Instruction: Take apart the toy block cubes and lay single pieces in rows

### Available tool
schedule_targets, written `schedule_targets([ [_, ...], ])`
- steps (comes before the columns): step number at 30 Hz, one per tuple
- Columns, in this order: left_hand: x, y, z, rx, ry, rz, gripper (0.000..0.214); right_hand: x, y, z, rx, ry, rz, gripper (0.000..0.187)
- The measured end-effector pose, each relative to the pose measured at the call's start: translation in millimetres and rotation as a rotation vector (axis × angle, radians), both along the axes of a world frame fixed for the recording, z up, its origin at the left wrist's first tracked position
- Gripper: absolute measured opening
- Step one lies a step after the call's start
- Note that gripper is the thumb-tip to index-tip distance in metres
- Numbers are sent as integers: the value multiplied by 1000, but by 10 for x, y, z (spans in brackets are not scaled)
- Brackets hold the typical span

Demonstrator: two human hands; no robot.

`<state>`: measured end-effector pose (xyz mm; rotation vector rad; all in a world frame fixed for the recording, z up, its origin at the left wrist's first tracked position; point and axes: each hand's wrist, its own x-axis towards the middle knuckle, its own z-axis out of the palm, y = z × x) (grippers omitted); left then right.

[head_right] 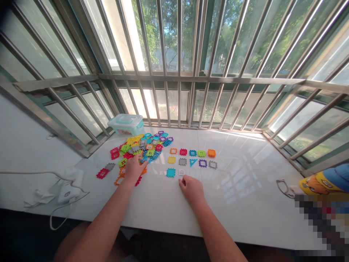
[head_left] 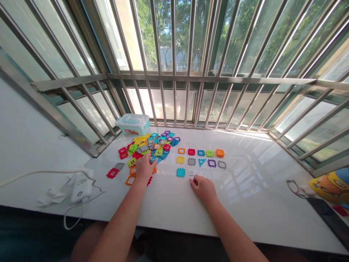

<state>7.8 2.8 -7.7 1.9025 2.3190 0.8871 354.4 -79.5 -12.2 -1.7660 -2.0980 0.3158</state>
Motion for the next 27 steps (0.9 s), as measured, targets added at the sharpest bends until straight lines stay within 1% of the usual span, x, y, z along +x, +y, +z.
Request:
schedule_targets([
  [6,21,61,69,-96,62,9,44,0,2,-4,2,2,1,34],
  [8,23,81,77,-101,59,6,45,1,2,-4,4,3,1,34],
  [10,18,88,86,-57,32,-13,47,1,2,-4,7,3,0,34],
  [12,17,71,108,25,-12,-29,50,1,2,-3,10,4,0,33],
  [15,86,-24,171,131,-122,-33,50,5,3,-7,17,22,5,32],
  [17,224,-139,210,163,-248,-52,46,14,4,-15,25,55,10,32],
  [19,445,-284,218,157,-425,-109,39,29,0,-28,41,111,22,29],
  [20,580,-362,206,128,-527,-161,34,39,-5,-35,57,148,39,26],
  [22,872,-513,156,37,-780,-254,38,59,-21,-46,103,237,101,22],
  [23,1017,-581,122,-10,-893,-294,42,68,-32,-50,128,281,140,30],
  [24,1155,-640,88,-49,-981,-336,44,76,-44,-51,153,320,179,45],
  [26,1388,-731,32,-102,-1086,-390,45,86,-69,-51,191,372,241,74],
  [27,1480,-762,14,-115,-1106,-403,45,87,-79,-51,205,386,261,82],
])
